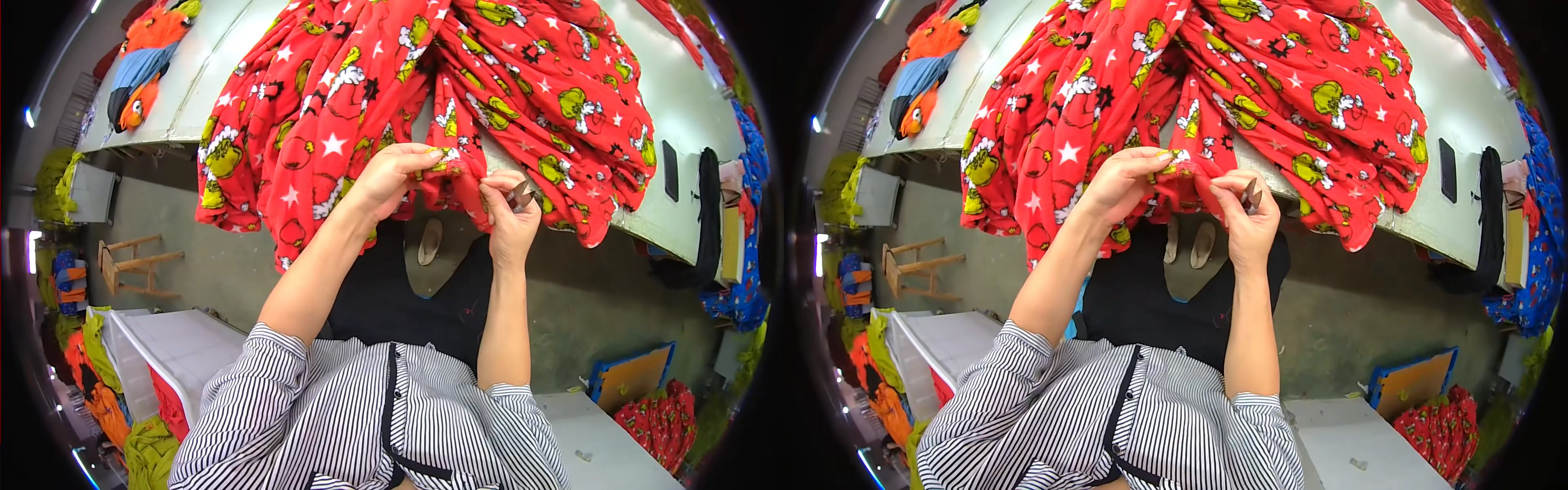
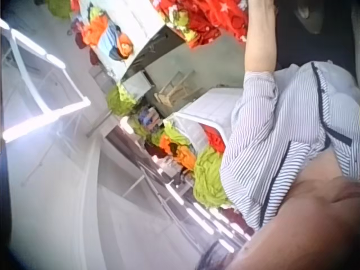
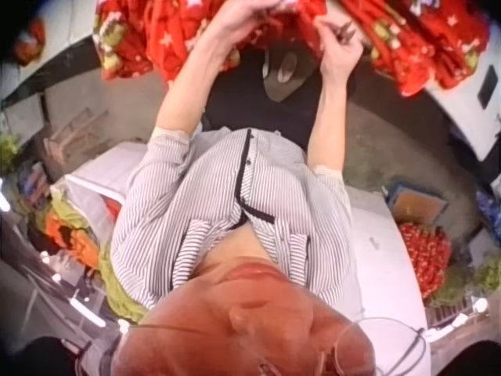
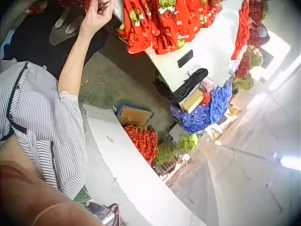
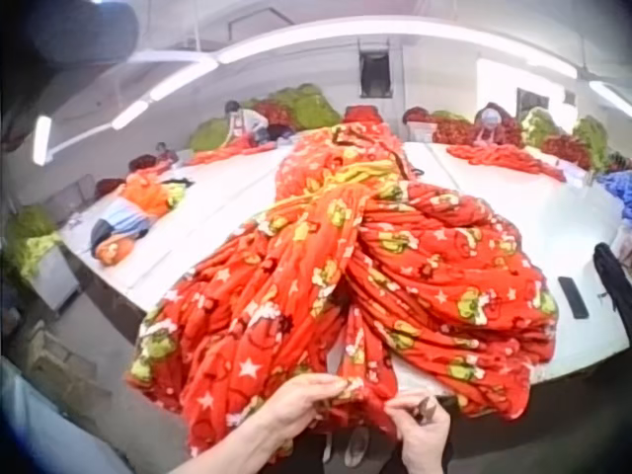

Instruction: The person trims loose threads from the cuffs and edges of fleece garments using thread snips.

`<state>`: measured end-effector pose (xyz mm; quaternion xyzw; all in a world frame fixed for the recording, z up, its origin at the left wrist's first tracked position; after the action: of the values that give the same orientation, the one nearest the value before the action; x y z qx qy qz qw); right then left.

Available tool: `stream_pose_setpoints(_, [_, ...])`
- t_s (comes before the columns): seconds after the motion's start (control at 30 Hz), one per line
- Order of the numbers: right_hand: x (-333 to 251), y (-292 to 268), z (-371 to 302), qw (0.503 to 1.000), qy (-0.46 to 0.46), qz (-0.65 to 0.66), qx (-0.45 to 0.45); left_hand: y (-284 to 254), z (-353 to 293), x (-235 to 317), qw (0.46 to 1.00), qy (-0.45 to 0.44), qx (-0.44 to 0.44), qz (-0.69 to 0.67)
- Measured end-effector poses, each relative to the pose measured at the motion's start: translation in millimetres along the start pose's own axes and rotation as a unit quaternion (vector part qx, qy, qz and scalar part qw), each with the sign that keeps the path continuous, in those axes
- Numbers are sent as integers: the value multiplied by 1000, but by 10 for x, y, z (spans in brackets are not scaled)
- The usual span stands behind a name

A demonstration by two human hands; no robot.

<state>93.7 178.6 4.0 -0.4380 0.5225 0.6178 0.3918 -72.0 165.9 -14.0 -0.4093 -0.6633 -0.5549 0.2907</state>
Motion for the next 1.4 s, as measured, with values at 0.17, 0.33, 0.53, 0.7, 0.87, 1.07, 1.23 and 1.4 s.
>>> stream_pose_setpoints(0.17, [-40, 254, 148, 995, 3, -37, -91, 30, 49, -42, 1000, -15, -6, -22])
stream_pose_setpoints(0.33, [121, 58, 313, 991, 102, 50, -70, -28, 17, 23, 998, -35, 31, 42])
stream_pose_setpoints(0.53, [127, 34, 354, 992, 96, 9, -79, -25, 76, -15, 995, -46, 14, 84])
stream_pose_setpoints(0.7, [-11, -16, 274, 994, -25, -97, -47, 34, 25, -4, 997, -43, 35, 61])
stream_pose_setpoints(0.87, [-321, 326, 142, 966, -113, -219, -83, 64, 4, -24, 998, -36, 6, 41])
stream_pose_setpoints(1.07, [-112, 240, 197, 985, -96, -123, -72, 213, 2, -52, 992, -28, -84, 94])
stream_pose_setpoints(1.23, [-74, 73, 61, 998, 17, -25, -64, 147, -18, -64, 996, -50, -56, 53])
stream_pose_setpoints(1.4, [-258, 31, 23, 969, -99, -221, -54, 118, -3, -71, 997, -35, -24, 64])
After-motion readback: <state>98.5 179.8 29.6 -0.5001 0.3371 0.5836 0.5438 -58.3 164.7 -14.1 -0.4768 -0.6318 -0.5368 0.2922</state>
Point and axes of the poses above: each hand's wrist, its own z-axis towards the middle knuckle, its own y-axis out of the palm, x = y × z, the point moved 8 cm from there along z, towards the middle knuckle, and after that the axes turned 6 degrees about y, right-handed, at the moved point
